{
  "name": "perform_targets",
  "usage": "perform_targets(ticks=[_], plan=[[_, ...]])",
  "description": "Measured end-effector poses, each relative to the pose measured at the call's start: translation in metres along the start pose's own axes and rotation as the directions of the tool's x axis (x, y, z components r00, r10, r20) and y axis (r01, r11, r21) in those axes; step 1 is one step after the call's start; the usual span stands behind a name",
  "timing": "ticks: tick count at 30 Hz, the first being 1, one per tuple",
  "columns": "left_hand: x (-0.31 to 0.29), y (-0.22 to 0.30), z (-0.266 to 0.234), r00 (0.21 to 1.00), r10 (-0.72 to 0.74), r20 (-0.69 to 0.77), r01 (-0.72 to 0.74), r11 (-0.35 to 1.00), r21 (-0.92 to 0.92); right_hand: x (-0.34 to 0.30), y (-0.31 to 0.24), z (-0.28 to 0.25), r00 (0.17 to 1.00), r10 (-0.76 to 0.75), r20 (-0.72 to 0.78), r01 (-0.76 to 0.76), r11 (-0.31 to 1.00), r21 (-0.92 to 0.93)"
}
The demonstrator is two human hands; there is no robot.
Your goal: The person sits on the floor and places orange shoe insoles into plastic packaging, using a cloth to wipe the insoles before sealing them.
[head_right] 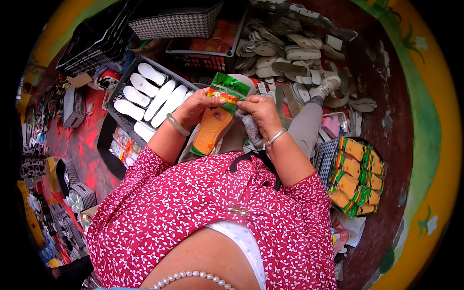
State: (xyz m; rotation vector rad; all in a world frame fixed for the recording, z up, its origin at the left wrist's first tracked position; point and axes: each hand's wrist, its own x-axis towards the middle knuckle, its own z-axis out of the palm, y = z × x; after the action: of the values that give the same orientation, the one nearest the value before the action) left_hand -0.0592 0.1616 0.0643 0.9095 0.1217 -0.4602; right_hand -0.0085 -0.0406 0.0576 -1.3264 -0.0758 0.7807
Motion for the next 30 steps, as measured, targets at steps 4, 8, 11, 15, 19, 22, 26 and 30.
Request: perform_targets(ticks=[4, 8, 11, 15, 19, 22, 26, 30], plan=[[0.001, 0.004, -0.003, 1.0, 0.017, -0.003, -0.017, 0.999, -0.031, -0.002, -0.001, 0.005, 0.999, -0.032, -0.018, 0.031, 0.999, -0.044], [0.004, 0.002, -0.01, 1.0, 0.002, 0.002, -0.002, 0.995, -0.095, 0.008, -0.004, -0.005, 1.0, 0.011, 0.023, -0.01, 0.998, -0.056], [0.001, 0.003, -0.009, 0.995, 0.053, -0.079, -0.062, 0.992, -0.111, 0.003, -0.028, -0.03, 1.0, -0.003, 0.015, -0.001, 0.973, 0.232], [0.003, 0.0, -0.012, 0.998, 0.037, -0.041, -0.044, 0.982, -0.184, -0.012, -0.062, -0.001, 0.943, -0.315, 0.109, 0.286, 0.933, 0.22], [0.011, -0.014, -0.019, 0.984, 0.123, 0.127, -0.081, 0.951, -0.298, 0.01, -0.004, 0.039, 0.56, -0.709, 0.428, 0.776, 0.267, -0.572], [0.015, -0.024, -0.03, 0.988, 0.08, 0.133, -0.041, 0.962, -0.27, 0.022, 0.02, 0.045, 0.512, -0.72, 0.468, 0.717, 0.059, -0.694], [0.011, -0.024, -0.031, 0.994, 0.082, 0.073, -0.062, 0.969, -0.239, 0.033, 0.019, 0.05, 0.558, -0.729, 0.397, 0.702, 0.16, -0.693], [0.015, -0.027, -0.03, 0.994, 0.093, 0.053, -0.082, 0.978, -0.19, 0.044, 0.02, 0.047, 0.554, -0.749, 0.364, 0.682, 0.156, -0.715]])
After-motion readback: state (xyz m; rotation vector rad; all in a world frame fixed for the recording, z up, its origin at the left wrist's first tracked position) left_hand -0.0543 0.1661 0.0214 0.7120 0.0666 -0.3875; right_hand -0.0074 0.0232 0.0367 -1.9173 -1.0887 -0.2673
